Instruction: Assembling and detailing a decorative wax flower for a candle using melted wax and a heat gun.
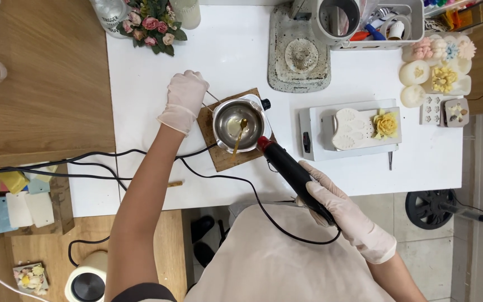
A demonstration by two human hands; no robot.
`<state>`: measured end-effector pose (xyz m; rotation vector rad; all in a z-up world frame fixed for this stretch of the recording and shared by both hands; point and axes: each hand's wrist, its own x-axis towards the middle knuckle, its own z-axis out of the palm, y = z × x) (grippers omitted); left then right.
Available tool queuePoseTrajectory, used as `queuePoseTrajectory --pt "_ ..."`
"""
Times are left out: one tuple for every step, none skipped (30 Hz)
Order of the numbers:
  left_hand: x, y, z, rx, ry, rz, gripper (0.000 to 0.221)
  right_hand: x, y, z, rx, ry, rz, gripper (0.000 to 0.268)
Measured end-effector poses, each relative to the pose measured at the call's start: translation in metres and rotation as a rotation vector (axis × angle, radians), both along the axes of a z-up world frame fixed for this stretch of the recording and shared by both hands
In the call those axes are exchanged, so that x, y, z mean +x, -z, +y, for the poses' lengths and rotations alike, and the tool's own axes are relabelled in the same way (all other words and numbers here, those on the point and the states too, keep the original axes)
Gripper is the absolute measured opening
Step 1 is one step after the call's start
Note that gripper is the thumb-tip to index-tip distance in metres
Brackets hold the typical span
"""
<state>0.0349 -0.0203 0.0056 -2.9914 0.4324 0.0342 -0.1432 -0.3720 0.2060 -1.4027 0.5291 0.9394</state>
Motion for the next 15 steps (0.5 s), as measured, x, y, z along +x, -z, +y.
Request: queuePoseTrajectory --pt "-0.005 0.000 0.002 0.005 -0.007 -0.004 0.018 -0.001 0.001 -0.003 0.005 -0.007 -0.004 0.064" --pt "-0.010 -0.001 0.004 0.044 0.014 -0.012 0.018 -0.002 0.002 -0.005 0.031 -0.020 -0.003 0.066" --pt "-0.015 -0.001 0.006 0.084 0.034 -0.020 0.018 -0.004 0.003 -0.008 0.057 -0.033 -0.002 0.068" --pt "-0.020 -0.001 0.008 0.087 0.027 -0.024 0.018 -0.004 0.003 -0.011 0.060 -0.040 -0.006 0.068" --pt "-0.026 -0.001 0.010 0.073 -0.003 -0.040 0.019 -0.004 0.003 -0.015 0.105 -0.034 0.004 0.071" --pt "-0.037 -0.001 0.011 0.058 -0.033 -0.049 0.020 -0.008 0.003 -0.019 0.150 -0.029 0.022 0.075" --pt "-0.047 -0.002 0.012 0.062 -0.041 -0.045 0.020 -0.011 0.001 -0.021 0.153 -0.036 0.026 0.075" --pt "-0.055 -0.004 0.012 0.034 -0.120 -0.046 0.021 -0.013 -0.001 -0.024 0.201 -0.019 0.037 0.078" --pt "-0.064 -0.007 0.011 0.007 -0.199 -0.046 0.022 -0.016 -0.004 -0.027 0.249 -0.001 0.048 0.081" --pt "-0.073 -0.012 0.009 0.011 -0.208 -0.052 0.022 -0.016 -0.004 -0.029 0.253 -0.011 0.043 0.081" --pt "-0.083 -0.017 0.005 0.063 -0.201 -0.016 0.020 -0.016 -0.005 -0.032 0.282 -0.025 0.054 0.084" --pt "-0.094 -0.022 0.001 0.113 -0.196 0.023 0.019 -0.016 -0.005 -0.036 0.309 -0.040 0.068 0.087" --pt "-0.102 -0.023 -0.002 0.115 -0.208 0.019 0.019 -0.018 -0.004 -0.039 0.311 -0.052 0.066 0.087" --pt "-0.112 -0.023 -0.006 0.065 -0.262 0.014 0.025 -0.020 -0.003 -0.043 0.323 -0.080 0.066 0.086" --pt "-0.123 -0.022 -0.010 0.014 -0.317 0.008 0.030 -0.022 -0.001 -0.048 0.335 -0.108 0.067 0.086"
